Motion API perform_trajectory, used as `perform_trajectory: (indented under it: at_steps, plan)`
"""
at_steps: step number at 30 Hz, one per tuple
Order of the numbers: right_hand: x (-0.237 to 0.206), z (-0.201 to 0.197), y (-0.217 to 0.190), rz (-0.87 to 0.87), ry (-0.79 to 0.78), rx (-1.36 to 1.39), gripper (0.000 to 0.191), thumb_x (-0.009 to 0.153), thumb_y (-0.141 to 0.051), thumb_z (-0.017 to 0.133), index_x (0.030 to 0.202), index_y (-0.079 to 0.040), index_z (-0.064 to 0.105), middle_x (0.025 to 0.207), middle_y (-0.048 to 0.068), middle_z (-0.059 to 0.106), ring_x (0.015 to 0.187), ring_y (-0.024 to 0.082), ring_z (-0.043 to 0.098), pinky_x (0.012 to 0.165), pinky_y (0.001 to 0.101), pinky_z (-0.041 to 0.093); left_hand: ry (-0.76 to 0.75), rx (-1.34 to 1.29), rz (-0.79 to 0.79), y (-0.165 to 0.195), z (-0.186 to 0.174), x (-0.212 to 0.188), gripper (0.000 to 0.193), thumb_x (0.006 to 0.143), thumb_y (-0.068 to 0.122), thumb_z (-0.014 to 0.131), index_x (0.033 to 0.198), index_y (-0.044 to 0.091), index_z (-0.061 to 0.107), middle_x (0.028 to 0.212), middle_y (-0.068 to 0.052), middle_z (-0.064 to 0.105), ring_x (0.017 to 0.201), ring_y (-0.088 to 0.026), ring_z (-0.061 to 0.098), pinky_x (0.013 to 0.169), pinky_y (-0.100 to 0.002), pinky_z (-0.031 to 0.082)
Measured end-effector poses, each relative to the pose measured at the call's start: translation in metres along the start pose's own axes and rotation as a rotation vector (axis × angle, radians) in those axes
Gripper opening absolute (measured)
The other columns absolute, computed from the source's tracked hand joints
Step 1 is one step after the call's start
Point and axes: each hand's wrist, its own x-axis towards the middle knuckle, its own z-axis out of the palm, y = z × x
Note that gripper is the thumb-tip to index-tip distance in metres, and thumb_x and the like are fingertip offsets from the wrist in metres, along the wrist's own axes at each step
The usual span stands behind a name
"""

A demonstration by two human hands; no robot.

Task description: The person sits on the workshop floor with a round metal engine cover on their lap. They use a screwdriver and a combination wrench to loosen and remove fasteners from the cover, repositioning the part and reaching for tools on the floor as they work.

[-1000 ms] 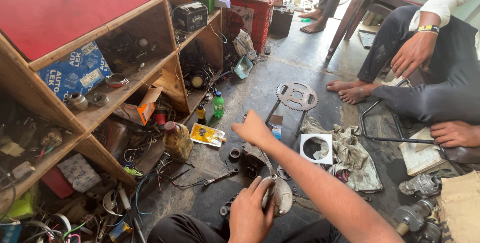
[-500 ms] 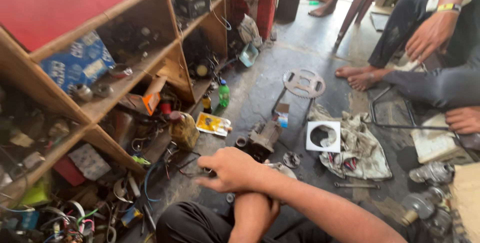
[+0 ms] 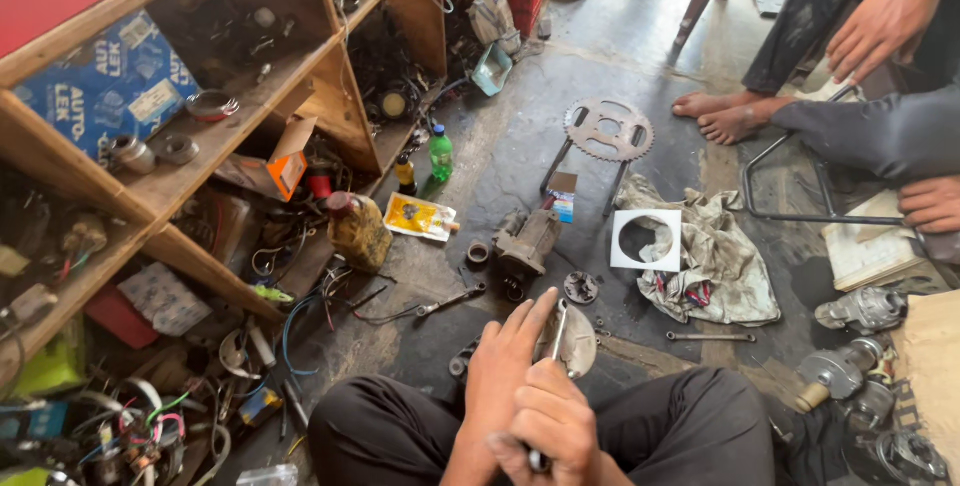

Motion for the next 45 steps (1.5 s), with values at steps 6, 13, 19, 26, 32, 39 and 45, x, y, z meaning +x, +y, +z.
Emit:
perform_trajectory:
  at_steps: [6, 13, 19, 26, 32, 39, 45]
  plan:
    - [-0.023, -0.01, 0.02, -0.012, 0.003, 0.158, 0.032, 0.088, -0.01, 0.076, 0.066, -0.005, 0.053, 0.063, 0.005, 0.05, 0.059, 0.022, 0.049, 0.061, 0.0361, 0.039, 0.008, 0.029, -0.016, 0.001, 0.001, 0.001, 0.081, 0.081, 0.008, 0.06, 0.157, 0.027, 0.042, 0.138, -0.009, 0.063, 0.092, -0.038, 0.062, 0.082, -0.046, 0.053]
    - [-0.042, 0.006, 0.038, -0.101, -0.055, 0.148, 0.039, 0.077, -0.014, 0.086, 0.064, -0.009, 0.05, 0.063, 0.002, 0.048, 0.062, 0.019, 0.052, 0.067, 0.034, 0.044, 0.005, 0.046, 0.077, 0.001, -0.011, -0.001, 0.07, 0.082, 0.007, 0.063, 0.148, 0.029, 0.053, 0.144, -0.013, 0.058, 0.093, -0.039, 0.063, 0.079, -0.046, 0.054]
    - [-0.066, -0.01, 0.037, 0.031, -0.073, 0.047, 0.03, 0.071, -0.012, 0.088, 0.064, -0.009, 0.058, 0.07, 0.003, 0.06, 0.074, 0.021, 0.061, 0.074, 0.0351, 0.053, 0.049, 0.009, 0.048, 0.009, -0.008, -0.006, 0.064, 0.08, 0.009, 0.068, 0.141, 0.025, 0.058, 0.135, -0.008, 0.063, 0.094, -0.038, 0.063, 0.08, -0.048, 0.052]
    - [-0.105, -0.002, 0.022, 0.237, 0.229, -0.468, 0.037, 0.072, -0.029, 0.078, 0.099, -0.01, 0.06, 0.111, 0.015, 0.062, 0.109, 0.032, 0.061, 0.099, 0.0452, 0.05, 0.065, -0.071, 0.072, 0.014, -0.014, -0.002, 0.058, 0.077, 0.011, 0.072, 0.133, 0.018, 0.06, 0.131, -0.011, 0.063, 0.095, -0.04, 0.064, 0.081, -0.048, 0.053]
    - [-0.146, -0.024, 0.053, 0.322, 0.12, -0.347, 0.048, 0.081, -0.029, 0.077, 0.119, -0.004, 0.061, 0.126, 0.023, 0.066, 0.125, 0.036, 0.062, 0.107, 0.0484, 0.048, 0.083, -0.052, 0.073, 0.018, -0.015, -0.002, 0.053, 0.081, 0.015, 0.072, 0.133, 0.018, 0.061, 0.132, -0.014, 0.063, 0.097, -0.04, 0.065, 0.082, -0.047, 0.054]
    - [-0.186, -0.065, 0.091, 0.449, 0.006, 0.234, 0.045, 0.097, -0.014, 0.056, 0.136, 0.009, 0.053, 0.139, 0.033, 0.061, 0.135, 0.042, 0.056, 0.11, 0.0487, 0.046, 0.028, -0.061, 0.046, 0.016, -0.017, -0.002, 0.047, 0.088, 0.022, 0.072, 0.133, 0.015, 0.06, 0.125, -0.012, 0.065, 0.096, -0.038, 0.065, 0.081, -0.047, 0.053]
    - [-0.183, -0.034, 0.104, 0.429, 0.548, 0.717, 0.046, 0.101, -0.017, 0.05, 0.131, 0.016, 0.058, 0.133, 0.04, 0.061, 0.127, 0.046, 0.062, 0.095, 0.0511, 0.055, 0.081, -0.054, 0.059, 0.014, -0.016, -0.001, 0.047, 0.086, 0.024, 0.074, 0.13, 0.017, 0.062, 0.124, -0.013, 0.065, 0.093, -0.039, 0.065, 0.078, -0.047, 0.053]
